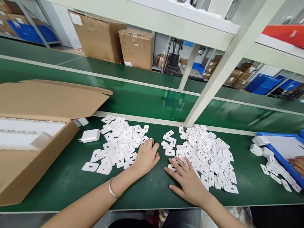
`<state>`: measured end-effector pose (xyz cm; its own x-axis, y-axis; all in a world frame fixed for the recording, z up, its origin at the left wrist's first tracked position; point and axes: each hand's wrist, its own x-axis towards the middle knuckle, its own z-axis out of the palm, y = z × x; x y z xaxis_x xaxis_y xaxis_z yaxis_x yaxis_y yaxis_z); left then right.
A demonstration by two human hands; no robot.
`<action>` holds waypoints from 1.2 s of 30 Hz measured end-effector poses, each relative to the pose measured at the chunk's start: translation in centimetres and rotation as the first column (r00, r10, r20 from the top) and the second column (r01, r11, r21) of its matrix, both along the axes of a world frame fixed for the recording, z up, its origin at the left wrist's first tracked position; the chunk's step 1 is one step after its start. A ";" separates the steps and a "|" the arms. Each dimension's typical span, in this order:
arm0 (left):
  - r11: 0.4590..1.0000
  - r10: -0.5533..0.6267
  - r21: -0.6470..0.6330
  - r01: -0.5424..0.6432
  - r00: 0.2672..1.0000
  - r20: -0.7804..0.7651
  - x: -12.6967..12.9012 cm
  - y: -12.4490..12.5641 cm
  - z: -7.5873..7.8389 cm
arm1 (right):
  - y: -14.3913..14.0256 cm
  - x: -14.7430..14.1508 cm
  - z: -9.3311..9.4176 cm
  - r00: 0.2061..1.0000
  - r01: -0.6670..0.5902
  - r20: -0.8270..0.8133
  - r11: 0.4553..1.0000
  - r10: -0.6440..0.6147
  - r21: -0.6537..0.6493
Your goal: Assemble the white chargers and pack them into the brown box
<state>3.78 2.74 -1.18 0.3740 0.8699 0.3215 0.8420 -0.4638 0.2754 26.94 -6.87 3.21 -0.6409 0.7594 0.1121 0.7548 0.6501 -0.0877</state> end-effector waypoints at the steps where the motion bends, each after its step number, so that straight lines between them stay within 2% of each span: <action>1: 1.000 0.006 0.005 -0.006 1.000 0.010 -0.3 0.2 0.0 | 0.3 0.0 -0.1 1.000 0.006 0.002 1.000 -0.006 -0.003; 5: 1.000 0.013 0.005 -0.013 0.998 0.066 -1.1 0.8 -0.1 | 2.6 -0.3 -0.3 1.000 0.002 -0.021 1.000 -0.001 0.031; 8: 1.000 0.019 -0.001 -0.019 0.995 0.101 -1.4 1.0 -0.1 | 4.5 -0.6 -0.5 1.000 0.001 -0.008 0.995 -0.001 0.104; 11: 1.000 0.027 -0.002 -0.026 0.992 0.121 -1.4 1.2 -0.2 | 6.2 -1.4 -0.5 0.999 0.053 0.001 0.979 -0.054 0.196; 13: 1.000 0.030 -0.011 -0.029 0.991 0.131 -1.4 1.4 -0.2 | 7.2 -2.4 -0.2 0.991 0.128 -0.055 0.965 -0.118 0.230; 16: 0.999 0.031 -0.024 -0.027 0.988 0.153 -1.6 1.6 -0.4 | 8.8 -4.4 -0.1 0.952 0.291 -0.151 0.937 -0.265 0.193; 18: 0.999 0.031 -0.019 -0.028 0.985 0.170 -1.7 1.8 -0.5 | 9.9 -5.8 -0.6 0.917 0.389 -0.149 0.913 -0.370 0.127; 21: 1.000 0.026 -0.002 -0.026 0.980 0.196 -1.9 1.9 -0.8 | 11.1 -7.1 -1.9 0.889 0.450 -0.133 0.891 -0.439 0.065; 25: 1.000 -0.005 0.008 0.004 0.971 0.241 -2.1 2.2 -1.1 | 11.1 -7.0 -3.0 0.902 0.406 -0.185 0.912 -0.390 0.060; 30: 0.999 -0.022 0.033 0.014 0.964 0.266 -2.2 2.4 -0.8 | 10.6 -6.1 -2.3 0.892 0.372 -0.306 0.924 -0.331 0.084; 34: 0.998 -0.062 0.012 0.061 0.949 0.308 -2.1 2.1 -0.3 | 10.3 -6.1 -1.3 0.843 0.382 -0.444 0.919 -0.305 0.095; 36: 0.995 -0.091 -0.018 0.103 0.937 0.336 -2.1 1.8 0.0 | 9.9 -6.2 -0.9 0.788 0.382 -0.537 0.923 -0.302 0.043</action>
<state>1.68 4.52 -1.21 0.3334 0.8477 0.4127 0.6501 -0.5237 0.5505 20.75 3.01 2.31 -0.1607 0.8675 0.4708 0.8011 0.3932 -0.4512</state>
